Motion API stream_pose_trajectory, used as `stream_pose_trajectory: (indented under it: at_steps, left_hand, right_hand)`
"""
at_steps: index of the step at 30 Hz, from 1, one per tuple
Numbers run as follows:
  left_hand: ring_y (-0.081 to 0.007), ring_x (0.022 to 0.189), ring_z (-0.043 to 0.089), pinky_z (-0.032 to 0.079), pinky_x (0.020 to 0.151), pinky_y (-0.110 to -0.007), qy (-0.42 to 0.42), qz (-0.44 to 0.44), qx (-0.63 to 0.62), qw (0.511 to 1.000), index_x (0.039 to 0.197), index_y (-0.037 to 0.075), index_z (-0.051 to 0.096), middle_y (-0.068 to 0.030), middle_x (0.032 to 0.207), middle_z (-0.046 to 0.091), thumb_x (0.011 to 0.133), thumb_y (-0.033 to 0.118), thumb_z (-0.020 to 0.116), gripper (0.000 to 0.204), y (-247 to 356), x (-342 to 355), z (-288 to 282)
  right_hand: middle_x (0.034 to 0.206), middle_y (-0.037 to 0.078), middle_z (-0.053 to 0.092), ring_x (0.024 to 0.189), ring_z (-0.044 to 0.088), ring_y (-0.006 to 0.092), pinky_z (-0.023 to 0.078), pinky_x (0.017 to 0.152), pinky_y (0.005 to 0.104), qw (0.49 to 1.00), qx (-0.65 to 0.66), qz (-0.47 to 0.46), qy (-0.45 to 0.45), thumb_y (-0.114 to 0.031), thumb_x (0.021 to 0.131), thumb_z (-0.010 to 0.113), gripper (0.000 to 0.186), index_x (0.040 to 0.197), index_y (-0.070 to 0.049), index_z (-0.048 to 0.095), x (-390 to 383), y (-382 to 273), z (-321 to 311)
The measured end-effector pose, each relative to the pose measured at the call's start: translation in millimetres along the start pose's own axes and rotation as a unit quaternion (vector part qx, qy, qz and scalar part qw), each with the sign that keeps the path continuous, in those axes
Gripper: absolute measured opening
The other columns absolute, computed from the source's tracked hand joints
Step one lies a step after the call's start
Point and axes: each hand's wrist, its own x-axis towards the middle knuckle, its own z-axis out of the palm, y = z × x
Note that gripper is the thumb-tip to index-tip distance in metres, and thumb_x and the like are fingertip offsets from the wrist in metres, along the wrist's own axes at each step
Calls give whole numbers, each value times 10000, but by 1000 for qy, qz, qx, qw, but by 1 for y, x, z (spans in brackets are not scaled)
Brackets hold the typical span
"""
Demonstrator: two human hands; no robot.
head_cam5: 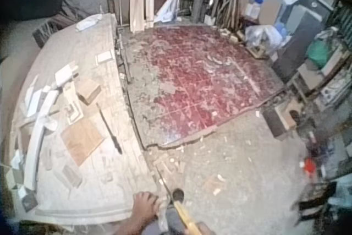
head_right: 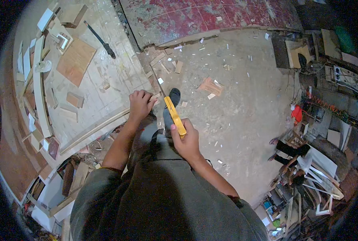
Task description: Sawing a small piece of wood with a hand saw
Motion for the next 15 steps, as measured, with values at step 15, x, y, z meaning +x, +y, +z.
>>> stream_pose_trajectory:
  at_steps: [15]
  left_hand:
    - [-361,1359,375,224,1135,-607,183,-248,81,948,1149,107,624,-142,1359,487,915,131,581,240,19,56,36]
  right_hand:
    - [708,204,622,623,653,356,489,568,402,996,-77,-9,-36,-221,953,680,223,980,-30,568,-13,7,9]
